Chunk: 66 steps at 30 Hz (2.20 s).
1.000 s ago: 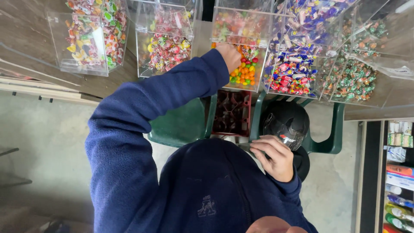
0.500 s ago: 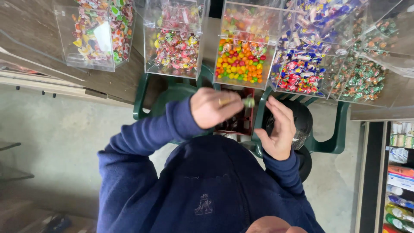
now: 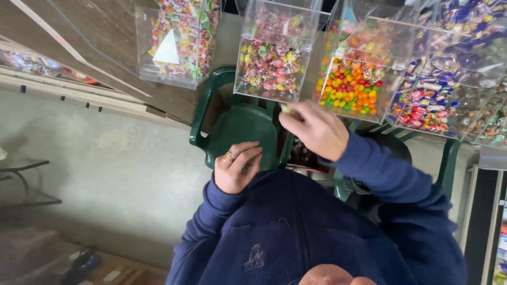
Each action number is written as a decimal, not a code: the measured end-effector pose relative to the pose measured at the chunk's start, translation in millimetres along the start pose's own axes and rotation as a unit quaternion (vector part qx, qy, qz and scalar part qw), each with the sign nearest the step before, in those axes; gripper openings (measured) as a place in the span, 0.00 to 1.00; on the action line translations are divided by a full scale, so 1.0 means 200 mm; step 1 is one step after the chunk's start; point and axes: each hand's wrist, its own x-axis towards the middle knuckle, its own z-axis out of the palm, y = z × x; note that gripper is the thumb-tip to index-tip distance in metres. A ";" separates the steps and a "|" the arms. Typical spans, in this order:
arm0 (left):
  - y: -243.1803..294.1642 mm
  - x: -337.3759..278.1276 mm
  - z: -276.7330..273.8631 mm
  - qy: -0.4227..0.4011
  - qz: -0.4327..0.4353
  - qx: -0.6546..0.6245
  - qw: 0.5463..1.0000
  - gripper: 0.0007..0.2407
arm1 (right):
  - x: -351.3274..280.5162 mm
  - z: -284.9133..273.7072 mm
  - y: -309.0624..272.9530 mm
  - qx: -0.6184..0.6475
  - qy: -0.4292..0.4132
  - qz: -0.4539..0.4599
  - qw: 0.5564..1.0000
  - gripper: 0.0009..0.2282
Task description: Picking and unwrapping various types of candies from display bins.
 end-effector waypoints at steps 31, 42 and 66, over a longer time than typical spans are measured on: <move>-0.16 0.02 0.14 -0.175 0.041 -0.096 0.979 0.14 | -0.20 -0.21 0.13 0.033 -0.081 0.046 0.995 0.09; -0.03 0.06 0.25 -0.212 0.095 -0.096 0.968 0.14 | -0.14 0.12 0.71 -0.228 -0.137 0.111 0.958 0.08; 0.13 0.20 0.39 -0.145 -0.026 -0.265 0.953 0.08 | -0.57 -0.10 -0.09 0.148 0.033 0.149 0.977 0.16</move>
